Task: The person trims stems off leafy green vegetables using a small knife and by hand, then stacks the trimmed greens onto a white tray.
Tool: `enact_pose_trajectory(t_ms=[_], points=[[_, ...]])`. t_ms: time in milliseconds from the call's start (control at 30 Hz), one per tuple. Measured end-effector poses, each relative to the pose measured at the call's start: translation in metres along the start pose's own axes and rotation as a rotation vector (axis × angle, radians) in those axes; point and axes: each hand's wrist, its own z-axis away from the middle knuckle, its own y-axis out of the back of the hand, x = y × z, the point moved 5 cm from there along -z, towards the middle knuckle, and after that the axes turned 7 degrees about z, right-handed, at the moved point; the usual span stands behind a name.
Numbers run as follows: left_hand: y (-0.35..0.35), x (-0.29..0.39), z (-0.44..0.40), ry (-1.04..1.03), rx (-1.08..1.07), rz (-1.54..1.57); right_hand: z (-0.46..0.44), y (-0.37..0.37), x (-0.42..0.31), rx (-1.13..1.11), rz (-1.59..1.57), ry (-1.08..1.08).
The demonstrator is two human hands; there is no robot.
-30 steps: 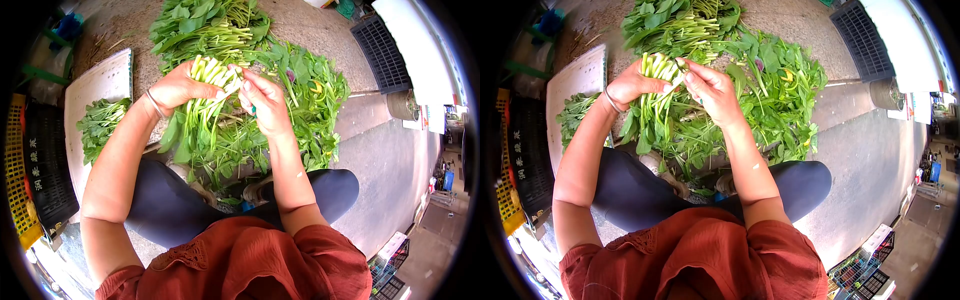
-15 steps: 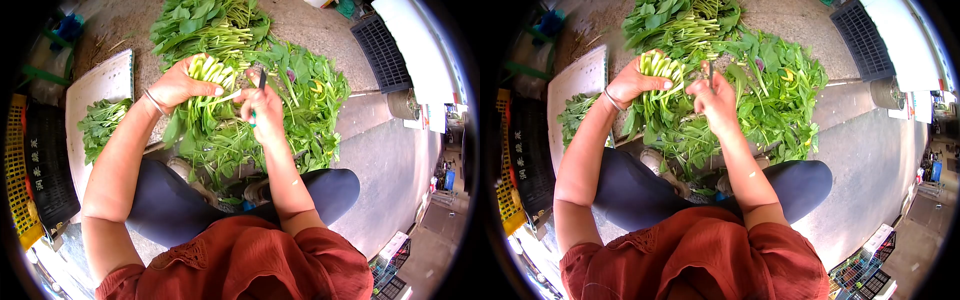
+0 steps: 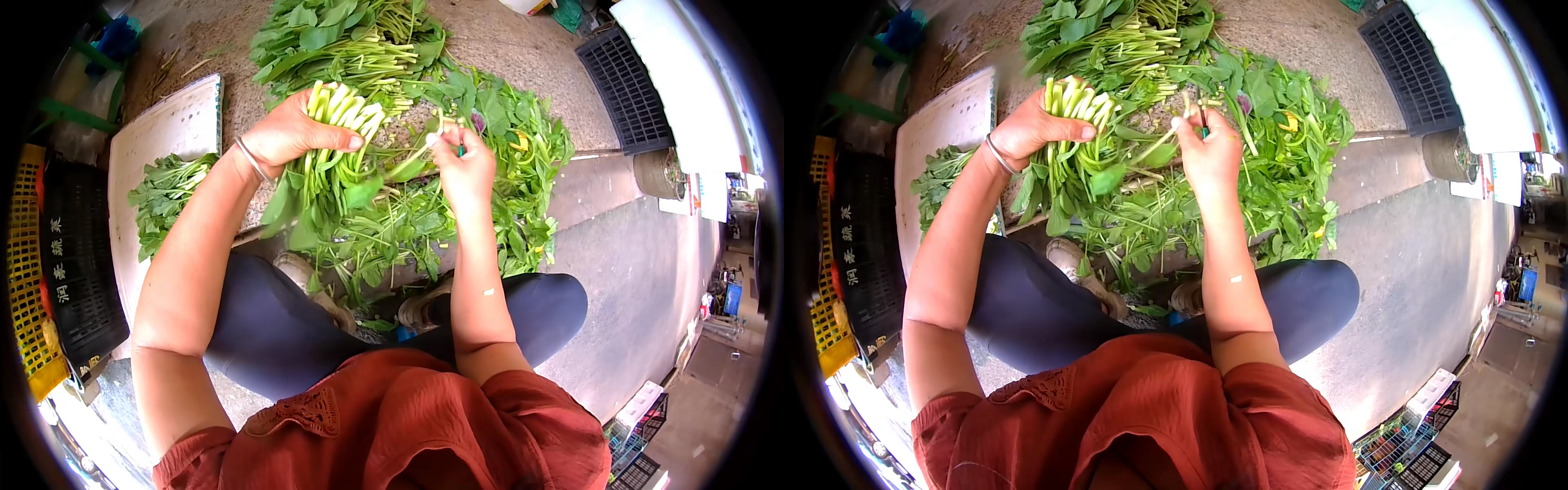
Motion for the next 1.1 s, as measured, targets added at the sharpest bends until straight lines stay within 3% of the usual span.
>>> enact_pose_trajectory(t_ms=[67,100,133,200,333,433,667,800,1000,1067,1100], points=[[-0.001,0.000,0.000,-0.012,-0.011,-0.009,0.001,0.006,0.000,0.218,0.452,0.237],[-0.001,0.000,0.000,-0.014,-0.030,-0.006,0.008,-0.006,-0.014,0.102,-0.024,0.019],[-0.002,0.000,-0.001,-0.015,-0.047,-0.003,0.012,-0.005,-0.031,0.102,-0.024,0.019],[-0.004,-0.001,-0.002,-0.030,-0.040,0.004,0.022,-0.025,-0.044,-0.292,-0.480,-0.196],[-0.006,0.001,-0.002,-0.063,-0.010,0.003,0.024,-0.045,-0.050,-0.229,-0.500,-0.049],[-0.002,0.002,0.000,-0.058,0.060,0.004,0.022,-0.048,-0.046,-0.241,-0.587,-0.171],[0.000,-0.005,-0.006,-0.134,0.016,-0.105,0.016,-0.062,-0.056,-0.236,-0.487,-0.105],[0.010,0.009,0.000,-0.150,0.077,-0.134,0.000,-0.047,-0.055,-0.299,-0.372,-0.052],[0.035,0.012,0.007,-0.095,0.221,0.031,-0.016,-0.023,-0.016,-0.573,-0.612,-0.166],[0.047,0.008,0.006,-0.013,0.310,-0.241,-0.028,-0.015,0.019,-0.344,0.394,-0.067],[0.051,0.003,0.004,-0.013,0.295,-0.332,-0.020,-0.015,0.015,-0.403,0.203,-0.098]])
